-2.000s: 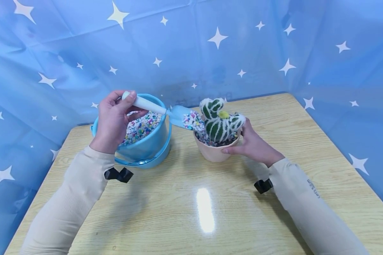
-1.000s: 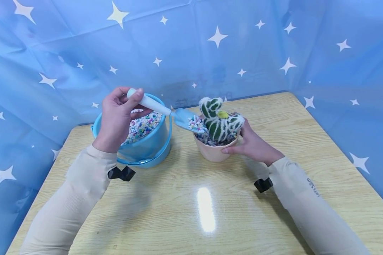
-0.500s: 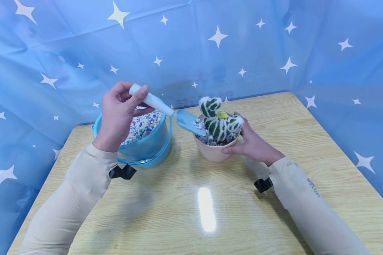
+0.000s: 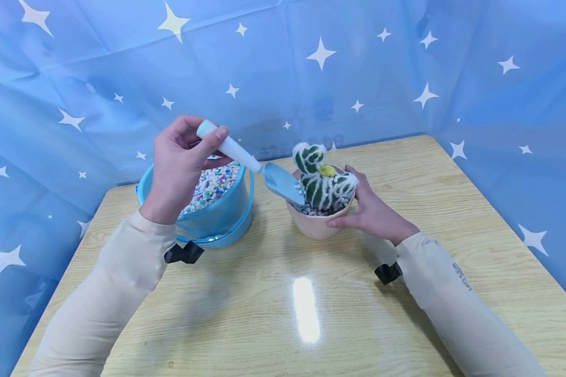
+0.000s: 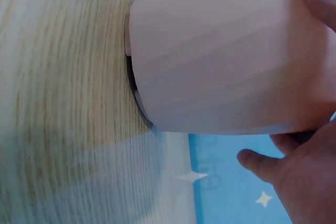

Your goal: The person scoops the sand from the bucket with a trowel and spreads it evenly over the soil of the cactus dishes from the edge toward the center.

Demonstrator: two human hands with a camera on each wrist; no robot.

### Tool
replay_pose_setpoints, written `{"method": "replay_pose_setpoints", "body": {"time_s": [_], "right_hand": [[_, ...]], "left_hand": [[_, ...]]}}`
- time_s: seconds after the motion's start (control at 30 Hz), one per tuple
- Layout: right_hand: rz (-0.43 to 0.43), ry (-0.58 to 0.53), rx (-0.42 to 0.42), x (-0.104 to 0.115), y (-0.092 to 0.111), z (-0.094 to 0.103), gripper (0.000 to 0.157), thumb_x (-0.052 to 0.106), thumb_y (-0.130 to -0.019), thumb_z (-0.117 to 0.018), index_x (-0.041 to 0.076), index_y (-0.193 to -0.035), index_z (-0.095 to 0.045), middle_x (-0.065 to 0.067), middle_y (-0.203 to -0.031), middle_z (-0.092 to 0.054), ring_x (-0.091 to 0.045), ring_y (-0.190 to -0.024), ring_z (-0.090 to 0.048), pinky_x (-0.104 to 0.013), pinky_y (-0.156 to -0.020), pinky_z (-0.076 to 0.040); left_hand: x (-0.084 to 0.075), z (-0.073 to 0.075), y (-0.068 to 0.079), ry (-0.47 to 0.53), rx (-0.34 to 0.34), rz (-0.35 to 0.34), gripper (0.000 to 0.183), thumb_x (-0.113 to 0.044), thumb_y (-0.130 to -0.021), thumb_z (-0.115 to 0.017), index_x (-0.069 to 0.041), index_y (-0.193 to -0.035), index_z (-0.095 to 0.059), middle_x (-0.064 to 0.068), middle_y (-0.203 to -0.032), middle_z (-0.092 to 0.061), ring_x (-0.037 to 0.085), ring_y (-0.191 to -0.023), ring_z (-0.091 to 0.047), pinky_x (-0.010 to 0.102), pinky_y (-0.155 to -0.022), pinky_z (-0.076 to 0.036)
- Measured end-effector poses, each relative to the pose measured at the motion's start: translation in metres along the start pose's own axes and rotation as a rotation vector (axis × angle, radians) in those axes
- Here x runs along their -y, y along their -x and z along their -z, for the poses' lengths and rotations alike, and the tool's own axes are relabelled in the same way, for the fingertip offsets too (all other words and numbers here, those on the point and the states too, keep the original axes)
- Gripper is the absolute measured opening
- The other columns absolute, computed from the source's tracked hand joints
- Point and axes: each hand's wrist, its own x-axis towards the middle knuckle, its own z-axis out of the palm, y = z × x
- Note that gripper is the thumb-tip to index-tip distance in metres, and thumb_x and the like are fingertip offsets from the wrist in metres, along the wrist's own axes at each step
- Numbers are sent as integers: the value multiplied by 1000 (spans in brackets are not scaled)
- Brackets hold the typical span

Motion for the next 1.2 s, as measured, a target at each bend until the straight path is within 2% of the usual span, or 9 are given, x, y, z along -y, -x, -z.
{"method": "replay_pose_setpoints", "body": {"time_s": [0.13,0.3,0.43,0.53,0.73,0.9,0.97,1.1,1.2], "right_hand": [[12,13,-10,-1,-1,-1,122,8,-77,-86,22,-158,4,-8,-158,2,-37,-142,-17,-62,-114,-20],[42,-1,5,-2,-1,1,121,4,-77,-85,23,-158,3,-5,-161,-4,-34,-143,-17,-62,-114,-18],[17,5,8,-2,-1,2,121,6,-77,-85,24,-158,3,-5,-162,-4,-35,-144,-15,-63,-114,-18],[5,10,19,-1,-1,3,121,8,-78,-85,25,-158,4,-4,-162,-1,-35,-144,-13,-63,-114,-18],[63,-26,41,-3,-4,7,115,0,-79,-82,26,-158,-2,2,-162,-5,-30,-144,-15,-62,-115,-16],[33,-15,51,-1,-6,8,116,3,-79,-83,25,-158,-1,0,-161,-2,-32,-144,-12,-64,-114,-16],[24,-12,58,-1,-6,8,117,3,-80,-83,25,-158,1,0,-162,0,-33,-145,-11,-64,-114,-15],[7,-34,72,1,-5,10,117,2,-80,-81,25,-158,3,0,-163,0,-32,-146,-9,-65,-115,-13],[-13,-29,64,2,-4,10,118,2,-79,-83,21,-158,3,-5,-163,0,-34,-145,-10,-65,-115,-12]], "left_hand": [[-3,-3,0,-2,11,-5,24,-15,-88,-76,-1,-103,-63,19,-95,-67,32,-85,-67,42,-71,-63],[-4,-2,1,12,11,-21,23,-13,-88,-76,0,-102,-63,19,-93,-67,32,-84,-68,43,-70,-63],[-3,4,1,28,5,-46,20,-12,-89,-75,-1,-101,-64,19,-94,-68,31,-81,-68,43,-70,-63],[-4,12,2,47,-24,-60,18,-12,-90,-74,-3,-102,-64,19,-98,-68,31,-82,-69,44,-72,-62],[-13,43,5,128,-143,-118,17,-9,-91,-73,1,-103,-66,21,-96,-67,30,-83,-70,41,-73,-62],[-19,80,9,156,-271,-187,19,-4,-88,-74,6,-102,-66,20,-90,-67,28,-78,-72,39,-70,-63],[-22,95,11,131,-313,-210,21,-4,-87,-75,7,-103,-66,21,-90,-66,28,-77,-72,39,-70,-62],[-28,120,12,9,-376,-219,27,-8,-85,-78,6,-105,-68,21,-92,-65,26,-77,-71,35,-68,-61],[-31,133,11,-169,-409,-198,28,-12,-85,-79,1,-108,-71,18,-93,-66,24,-80,-69,29,-68,-61]]}}
